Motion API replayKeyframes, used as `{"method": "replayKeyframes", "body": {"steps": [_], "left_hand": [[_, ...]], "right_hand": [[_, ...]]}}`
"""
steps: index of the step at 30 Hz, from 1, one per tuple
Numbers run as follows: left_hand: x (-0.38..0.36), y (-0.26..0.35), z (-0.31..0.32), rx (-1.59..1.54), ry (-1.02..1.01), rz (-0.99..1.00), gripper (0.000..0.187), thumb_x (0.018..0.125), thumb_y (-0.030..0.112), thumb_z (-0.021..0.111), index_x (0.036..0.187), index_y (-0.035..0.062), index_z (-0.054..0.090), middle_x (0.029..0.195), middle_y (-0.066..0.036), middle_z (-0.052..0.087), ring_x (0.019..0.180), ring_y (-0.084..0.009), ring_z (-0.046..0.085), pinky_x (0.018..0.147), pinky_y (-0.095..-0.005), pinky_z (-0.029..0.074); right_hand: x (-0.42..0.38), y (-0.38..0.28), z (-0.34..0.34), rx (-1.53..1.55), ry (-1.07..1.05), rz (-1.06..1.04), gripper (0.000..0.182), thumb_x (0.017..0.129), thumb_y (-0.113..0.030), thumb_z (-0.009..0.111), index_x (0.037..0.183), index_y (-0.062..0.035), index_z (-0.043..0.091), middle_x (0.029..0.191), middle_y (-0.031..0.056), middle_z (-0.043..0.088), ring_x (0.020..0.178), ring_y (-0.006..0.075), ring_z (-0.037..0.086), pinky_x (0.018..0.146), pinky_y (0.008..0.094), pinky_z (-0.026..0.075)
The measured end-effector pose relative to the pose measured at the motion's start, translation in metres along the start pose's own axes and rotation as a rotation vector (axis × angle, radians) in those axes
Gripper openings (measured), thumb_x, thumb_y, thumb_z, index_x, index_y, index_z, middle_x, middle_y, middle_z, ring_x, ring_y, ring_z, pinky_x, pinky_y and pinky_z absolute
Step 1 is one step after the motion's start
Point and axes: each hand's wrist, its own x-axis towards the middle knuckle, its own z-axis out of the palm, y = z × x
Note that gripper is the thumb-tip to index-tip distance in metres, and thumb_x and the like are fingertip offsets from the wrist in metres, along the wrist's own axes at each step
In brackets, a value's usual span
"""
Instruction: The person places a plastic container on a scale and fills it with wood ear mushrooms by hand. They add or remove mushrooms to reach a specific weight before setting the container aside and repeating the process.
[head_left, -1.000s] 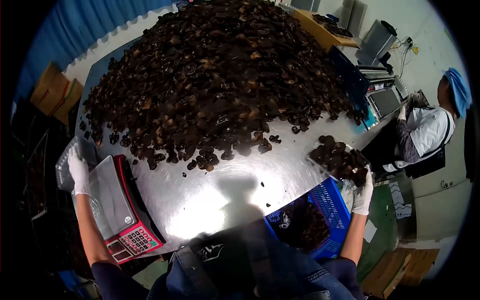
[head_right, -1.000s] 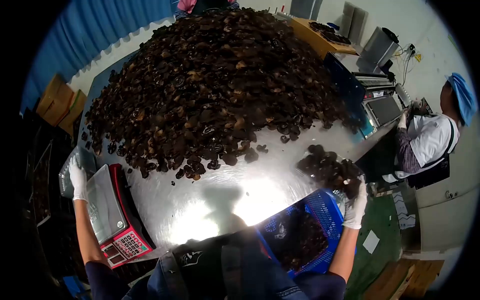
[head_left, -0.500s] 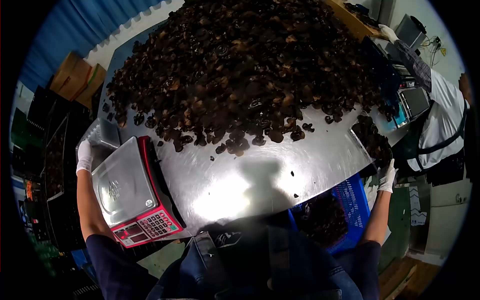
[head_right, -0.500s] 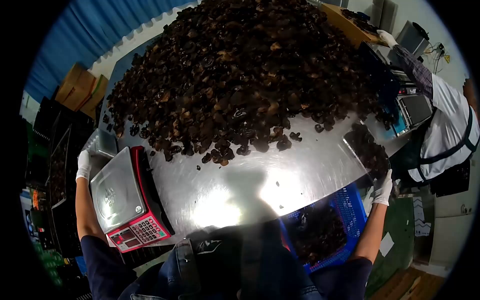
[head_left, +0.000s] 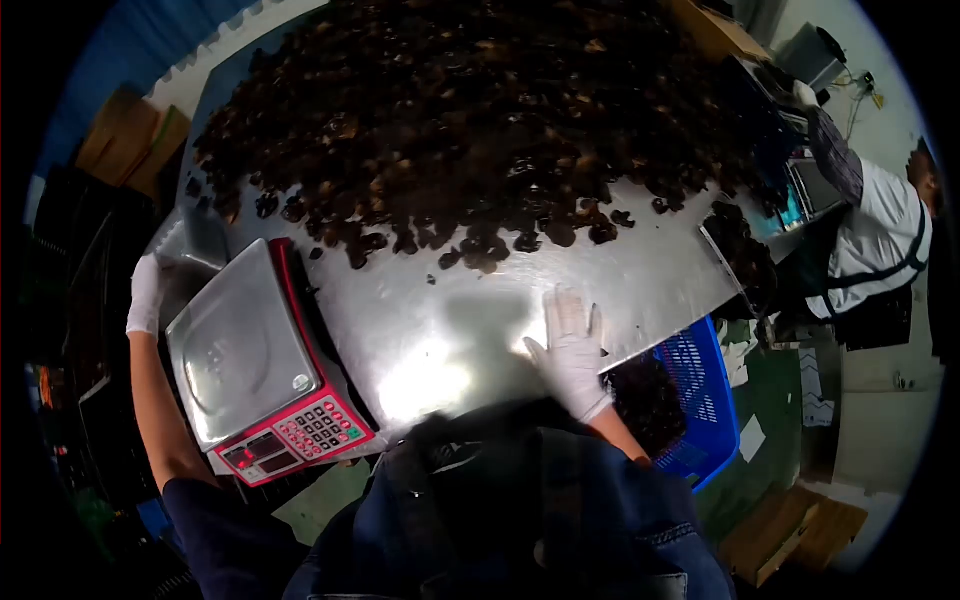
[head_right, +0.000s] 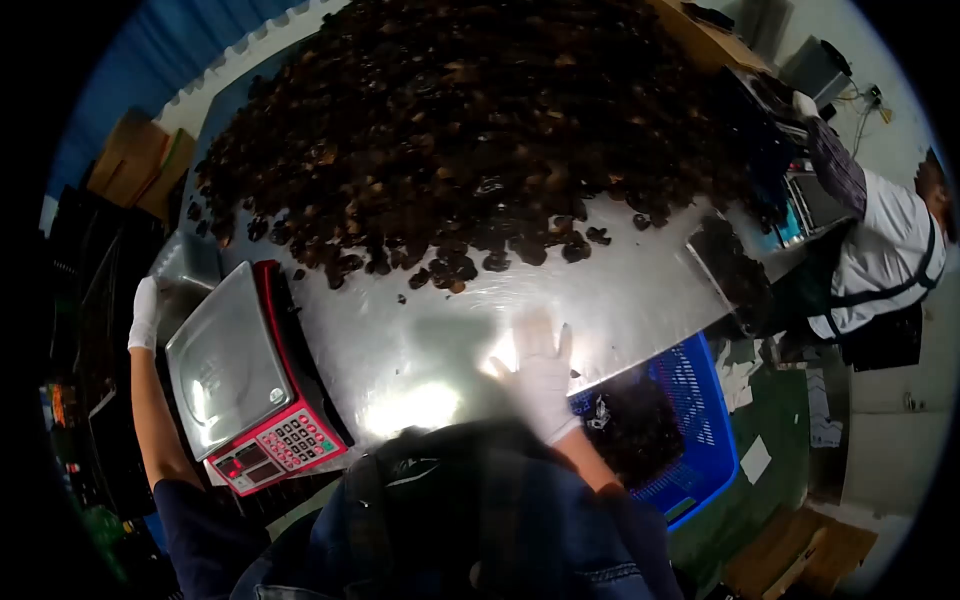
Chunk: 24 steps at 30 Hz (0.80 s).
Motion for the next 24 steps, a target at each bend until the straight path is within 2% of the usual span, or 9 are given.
{"method": "replayKeyframes", "body": {"steps": [2, 4, 6, 8, 12, 14, 17, 20, 24], "left_hand": [[0.001, -0.010, 0.003, 0.109, 0.036, 0.046, 0.020, 0.075, 0.001, 0.068, 0.094, -0.0002, 0.075, 0.085, -0.018, 0.073, 0.077, -0.0292, 0.071, 0.072, -0.0367, 0.055], [0.006, -0.046, 0.030, -0.652, 0.050, -0.238, 0.019, 0.076, -0.001, 0.066, 0.093, -0.0011, 0.075, 0.083, -0.014, 0.073, 0.074, -0.0233, 0.069, 0.071, -0.0344, 0.054], [-0.006, 0.012, -0.012, -0.095, -0.012, -0.021, 0.018, 0.077, -0.002, 0.065, 0.092, -0.0006, 0.075, 0.082, -0.012, 0.073, 0.074, -0.0209, 0.068, 0.071, -0.0334, 0.053], [-0.007, 0.023, -0.028, -0.141, -0.013, -0.047, 0.017, 0.078, -0.002, 0.065, 0.091, -0.0018, 0.075, 0.084, -0.012, 0.073, 0.075, -0.0194, 0.068, 0.071, -0.0343, 0.053], [-0.016, 0.041, -0.047, -0.175, -0.030, -0.099, 0.021, 0.076, -0.002, 0.063, 0.094, 0.0026, 0.073, 0.082, -0.015, 0.069, 0.077, -0.0262, 0.068, 0.072, -0.0342, 0.052], [-0.032, 0.084, -0.058, 0.255, 0.383, 0.099, 0.020, 0.076, -0.001, 0.062, 0.093, 0.0057, 0.068, 0.082, -0.014, 0.063, 0.080, -0.0319, 0.062, 0.073, -0.0381, 0.051], [-0.090, 0.174, -0.079, 0.147, 0.602, 0.280, 0.025, 0.073, 0.002, 0.067, 0.096, 0.0111, 0.064, 0.088, -0.008, 0.062, 0.084, -0.0288, 0.060, 0.074, -0.0406, 0.048], [-0.152, 0.233, -0.065, 0.382, 0.435, 0.260, 0.035, 0.070, 0.006, 0.067, 0.104, 0.0104, 0.060, 0.083, -0.006, 0.054, 0.079, -0.0260, 0.055, 0.069, -0.0400, 0.045], [-0.191, 0.268, -0.037, 0.213, 0.270, 0.269, 0.037, 0.070, 0.010, 0.069, 0.106, 0.0082, 0.062, 0.088, -0.006, 0.057, 0.081, -0.0225, 0.055, 0.072, -0.0362, 0.044]], "right_hand": [[-0.021, 0.031, -0.030, -0.101, -0.097, 0.314, 0.070, 0.092, -0.036, 0.057, 0.149, -0.0022, 0.035, 0.154, 0.0160, 0.035, 0.144, 0.0324, 0.029, 0.118, 0.0529, 0.016], [-0.071, 0.093, -0.020, -0.135, 0.084, 0.469, 0.069, 0.094, -0.040, 0.056, 0.148, -0.0017, 0.036, 0.151, 0.0198, 0.038, 0.142, 0.0334, 0.032, 0.114, 0.0517, 0.025], [-0.114, 0.141, -0.016, -0.387, -0.039, 0.785, 0.067, 0.095, -0.043, 0.055, 0.144, -0.0009, 0.040, 0.148, 0.0191, 0.042, 0.139, 0.0345, 0.037, 0.109, 0.0505, 0.033], [-0.128, 0.164, -0.016, -0.334, 0.129, 0.667, 0.064, 0.095, -0.041, 0.058, 0.143, -0.0016, 0.042, 0.145, 0.0187, 0.045, 0.135, 0.0366, 0.041, 0.103, 0.0503, 0.039], [-0.019, 0.056, -0.058, 0.211, 0.345, 0.180, 0.038, 0.085, -0.016, 0.064, 0.118, 0.0007, 0.061, 0.125, 0.0223, 0.057, 0.115, 0.0424, 0.054, 0.100, 0.0479, 0.043], [0.038, 0.001, -0.067, 0.274, 0.235, -0.059, 0.038, 0.085, -0.017, 0.064, 0.120, -0.0035, 0.062, 0.127, 0.0200, 0.057, 0.119, 0.0399, 0.052, 0.103, 0.0471, 0.041], [0.102, -0.051, -0.042, 0.286, 0.222, -0.228, 0.047, 0.084, -0.019, 0.065, 0.129, -0.0065, 0.057, 0.138, 0.0226, 0.049, 0.130, 0.0395, 0.044, 0.106, 0.0482, 0.036], [0.135, -0.074, -0.013, 0.252, 0.247, -0.267, 0.046, 0.084, -0.022, 0.068, 0.127, -0.0110, 0.058, 0.137, 0.0183, 0.050, 0.130, 0.0352, 0.044, 0.103, 0.0491, 0.034], [0.108, -0.062, 0.002, 0.266, 0.174, -0.300, 0.025, 0.085, -0.021, 0.067, 0.108, -0.0130, 0.065, 0.118, 0.0075, 0.058, 0.116, 0.0273, 0.051, 0.094, 0.0437, 0.037]]}}
